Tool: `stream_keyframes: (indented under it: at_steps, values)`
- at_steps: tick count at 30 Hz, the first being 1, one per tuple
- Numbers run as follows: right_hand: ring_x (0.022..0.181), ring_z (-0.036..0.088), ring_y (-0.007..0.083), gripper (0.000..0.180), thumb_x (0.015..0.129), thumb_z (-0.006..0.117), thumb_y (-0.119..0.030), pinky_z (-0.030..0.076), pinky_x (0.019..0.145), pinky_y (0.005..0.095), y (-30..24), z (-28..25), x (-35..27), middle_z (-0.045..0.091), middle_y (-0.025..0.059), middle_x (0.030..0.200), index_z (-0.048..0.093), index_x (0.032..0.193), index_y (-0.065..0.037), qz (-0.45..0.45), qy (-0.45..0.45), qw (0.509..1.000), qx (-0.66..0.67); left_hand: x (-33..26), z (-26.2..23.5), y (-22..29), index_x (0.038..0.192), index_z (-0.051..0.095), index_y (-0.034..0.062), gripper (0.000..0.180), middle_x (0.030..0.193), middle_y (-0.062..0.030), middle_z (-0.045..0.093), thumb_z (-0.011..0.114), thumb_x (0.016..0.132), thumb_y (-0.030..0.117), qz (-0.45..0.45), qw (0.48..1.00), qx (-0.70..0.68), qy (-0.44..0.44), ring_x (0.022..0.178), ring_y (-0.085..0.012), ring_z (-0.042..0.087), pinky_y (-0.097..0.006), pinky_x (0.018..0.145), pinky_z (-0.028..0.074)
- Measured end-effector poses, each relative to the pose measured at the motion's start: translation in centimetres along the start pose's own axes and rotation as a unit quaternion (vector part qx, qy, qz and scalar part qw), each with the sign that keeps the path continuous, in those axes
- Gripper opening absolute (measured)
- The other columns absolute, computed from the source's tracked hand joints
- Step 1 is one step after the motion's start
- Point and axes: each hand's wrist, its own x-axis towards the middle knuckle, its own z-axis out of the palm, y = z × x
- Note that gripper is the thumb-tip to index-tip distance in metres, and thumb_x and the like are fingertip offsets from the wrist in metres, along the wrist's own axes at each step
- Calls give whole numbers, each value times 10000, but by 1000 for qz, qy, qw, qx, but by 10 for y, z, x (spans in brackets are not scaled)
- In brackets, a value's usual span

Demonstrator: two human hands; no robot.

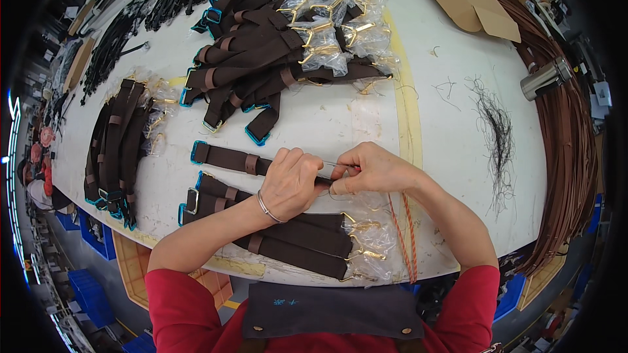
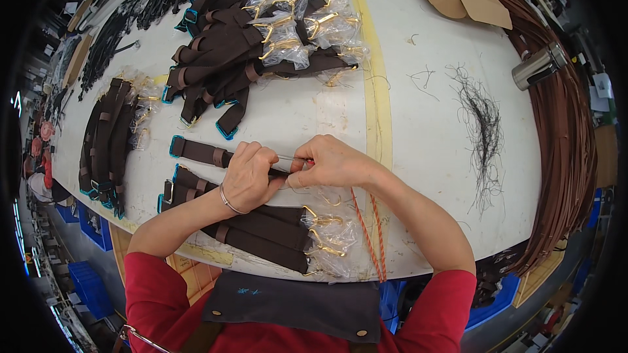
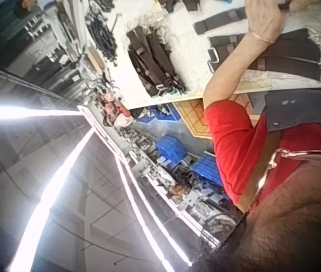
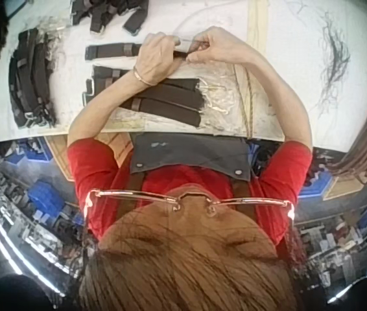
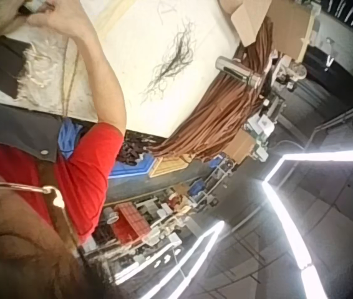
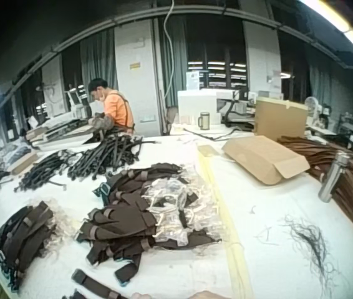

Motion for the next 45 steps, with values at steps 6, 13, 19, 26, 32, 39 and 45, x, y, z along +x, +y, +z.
stream_keyframes:
  at_steps: [6,13,19,26,32,39,45]
  values:
    - [582,428,66,140,771,602,-114,358,528,240,16,12,-6,500,4,609,582,720,14,-27,141,973,179,-6,6,-4,882,446,39,457,738,-84,473,768,560,75,27,999,-21,-7,640,-244,445,-348,591,340]
    - [595,471,114,117,768,628,-121,372,534,265,23,2,-24,503,17,644,584,790,-14,-132,163,977,33,-6,5,-4,755,458,66,163,653,-37,406,576,648,104,86,996,29,-2,626,-192,408,-307,592,334]
    - [661,550,219,132,727,652,-107,428,580,296,27,6,-33,539,70,718,591,814,-28,-221,95,964,-116,-7,7,-5,711,452,69,139,646,-37,401,562,628,93,75,997,12,-1,625,-191,407,-299,581,338]
    - [610,555,149,189,732,604,-79,440,588,283,30,3,-3,633,98,732,633,903,-4,-91,60,992,59,-7,6,-6,758,465,48,288,662,-60,435,651,539,62,76,997,-3,-19,623,-221,444,-328,575,365]
    - [590,540,153,176,741,576,-65,440,592,283,20,-7,7,631,99,691,652,887,-4,-56,-43,997,-11,-8,5,-7,791,480,40,369,676,-73,455,698,493,33,47,998,-30,-27,616,-242,470,-338,546,398]
    - [583,538,256,120,761,568,-108,430,584,337,26,-4,-1,584,142,659,571,787,9,-101,25,993,-50,-3,5,-7,725,459,56,207,659,-51,435,650,646,64,25,997,-66,-32,622,-210,466,-318,548,409]
    - [620,574,286,130,746,592,-110,439,601,362,9,-9,-6,620,138,716,602,850,-33,-81,41,990,-112,-3,4,-9,752,477,56,229,679,-54,459,681,650,85,60,996,-68,-28,622,-220,478,-318,548,412]
